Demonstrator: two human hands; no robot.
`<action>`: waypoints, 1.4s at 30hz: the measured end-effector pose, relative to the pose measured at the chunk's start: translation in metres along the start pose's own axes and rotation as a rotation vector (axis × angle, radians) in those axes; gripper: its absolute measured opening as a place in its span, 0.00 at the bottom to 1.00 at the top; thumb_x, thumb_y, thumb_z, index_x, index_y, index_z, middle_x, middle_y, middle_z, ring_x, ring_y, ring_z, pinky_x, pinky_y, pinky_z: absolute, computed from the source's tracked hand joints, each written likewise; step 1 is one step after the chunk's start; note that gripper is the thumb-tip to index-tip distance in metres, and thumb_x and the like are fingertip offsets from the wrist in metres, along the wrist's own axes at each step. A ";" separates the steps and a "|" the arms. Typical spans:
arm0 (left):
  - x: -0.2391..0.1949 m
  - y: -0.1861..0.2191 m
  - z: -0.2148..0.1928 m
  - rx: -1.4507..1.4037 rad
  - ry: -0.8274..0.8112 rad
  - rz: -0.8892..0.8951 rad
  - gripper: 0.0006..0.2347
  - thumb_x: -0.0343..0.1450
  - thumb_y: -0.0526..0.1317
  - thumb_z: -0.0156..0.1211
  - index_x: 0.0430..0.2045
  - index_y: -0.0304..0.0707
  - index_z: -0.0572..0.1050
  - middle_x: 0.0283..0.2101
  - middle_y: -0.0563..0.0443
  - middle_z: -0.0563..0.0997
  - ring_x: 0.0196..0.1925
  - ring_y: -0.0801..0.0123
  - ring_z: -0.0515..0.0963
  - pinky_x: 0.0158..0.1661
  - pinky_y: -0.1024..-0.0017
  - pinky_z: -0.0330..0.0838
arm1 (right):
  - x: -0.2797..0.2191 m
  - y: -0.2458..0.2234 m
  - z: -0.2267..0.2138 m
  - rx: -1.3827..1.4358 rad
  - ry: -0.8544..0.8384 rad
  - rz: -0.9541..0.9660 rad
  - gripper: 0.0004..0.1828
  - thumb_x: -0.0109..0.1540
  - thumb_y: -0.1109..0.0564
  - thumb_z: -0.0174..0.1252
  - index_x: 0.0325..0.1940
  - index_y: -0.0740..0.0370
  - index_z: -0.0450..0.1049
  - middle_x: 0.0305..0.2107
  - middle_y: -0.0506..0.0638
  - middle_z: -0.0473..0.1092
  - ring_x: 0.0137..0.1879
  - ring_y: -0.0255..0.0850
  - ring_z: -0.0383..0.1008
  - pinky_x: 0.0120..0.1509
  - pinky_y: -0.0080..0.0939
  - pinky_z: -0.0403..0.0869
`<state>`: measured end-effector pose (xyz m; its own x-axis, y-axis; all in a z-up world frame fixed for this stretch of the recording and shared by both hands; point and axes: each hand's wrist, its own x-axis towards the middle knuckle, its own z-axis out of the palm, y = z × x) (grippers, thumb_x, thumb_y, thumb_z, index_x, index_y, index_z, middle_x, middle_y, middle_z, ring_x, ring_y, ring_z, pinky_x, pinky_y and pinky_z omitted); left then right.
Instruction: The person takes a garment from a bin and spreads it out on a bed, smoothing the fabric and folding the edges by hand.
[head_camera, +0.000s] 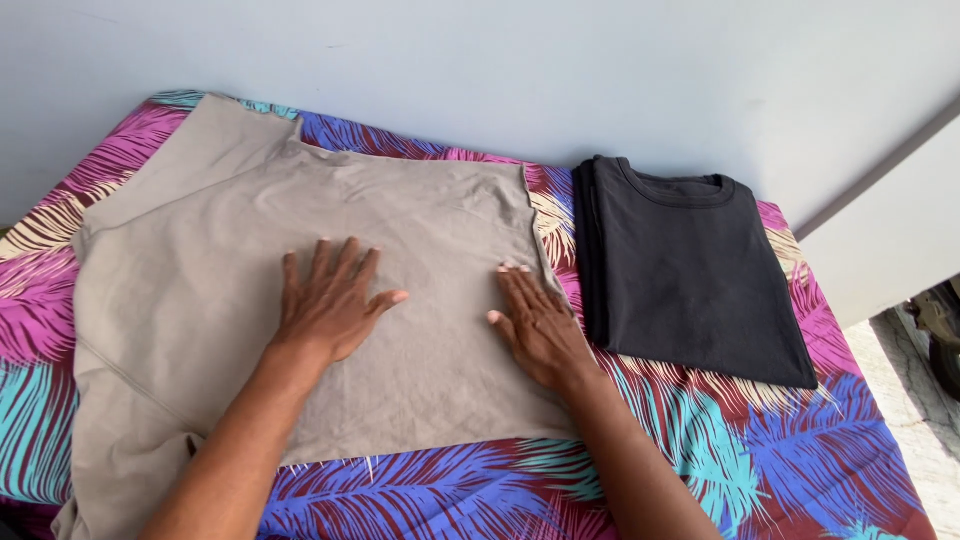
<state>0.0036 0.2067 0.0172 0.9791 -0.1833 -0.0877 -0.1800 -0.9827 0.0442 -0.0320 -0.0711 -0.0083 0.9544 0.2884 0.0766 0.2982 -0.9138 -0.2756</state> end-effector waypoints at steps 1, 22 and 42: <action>-0.005 -0.021 0.006 -0.005 0.009 -0.012 0.34 0.77 0.68 0.24 0.74 0.50 0.54 0.77 0.44 0.54 0.79 0.43 0.48 0.70 0.33 0.32 | 0.004 0.013 0.003 -0.006 0.002 -0.015 0.35 0.72 0.37 0.37 0.78 0.59 0.54 0.74 0.57 0.55 0.81 0.54 0.49 0.79 0.61 0.55; -0.046 -0.136 0.085 0.026 0.540 -0.170 0.33 0.75 0.65 0.31 0.71 0.45 0.60 0.76 0.44 0.59 0.79 0.58 0.55 0.73 0.56 0.45 | 0.117 0.077 0.036 -0.050 0.055 0.381 0.44 0.67 0.29 0.26 0.81 0.56 0.42 0.78 0.52 0.41 0.84 0.47 0.34 0.84 0.52 0.35; -0.064 -0.131 0.075 0.049 0.640 -0.134 0.33 0.70 0.64 0.45 0.66 0.42 0.64 0.74 0.45 0.64 0.76 0.57 0.61 0.72 0.58 0.53 | 0.239 0.127 0.031 0.175 0.427 0.570 0.12 0.62 0.55 0.54 0.45 0.45 0.82 0.37 0.42 0.80 0.51 0.48 0.76 0.54 0.48 0.70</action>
<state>-0.0429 0.3455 -0.0574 0.8532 -0.0211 0.5212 -0.0416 -0.9988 0.0276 0.2337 -0.1088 -0.0547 0.8922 -0.3872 0.2325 -0.2174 -0.8195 -0.5303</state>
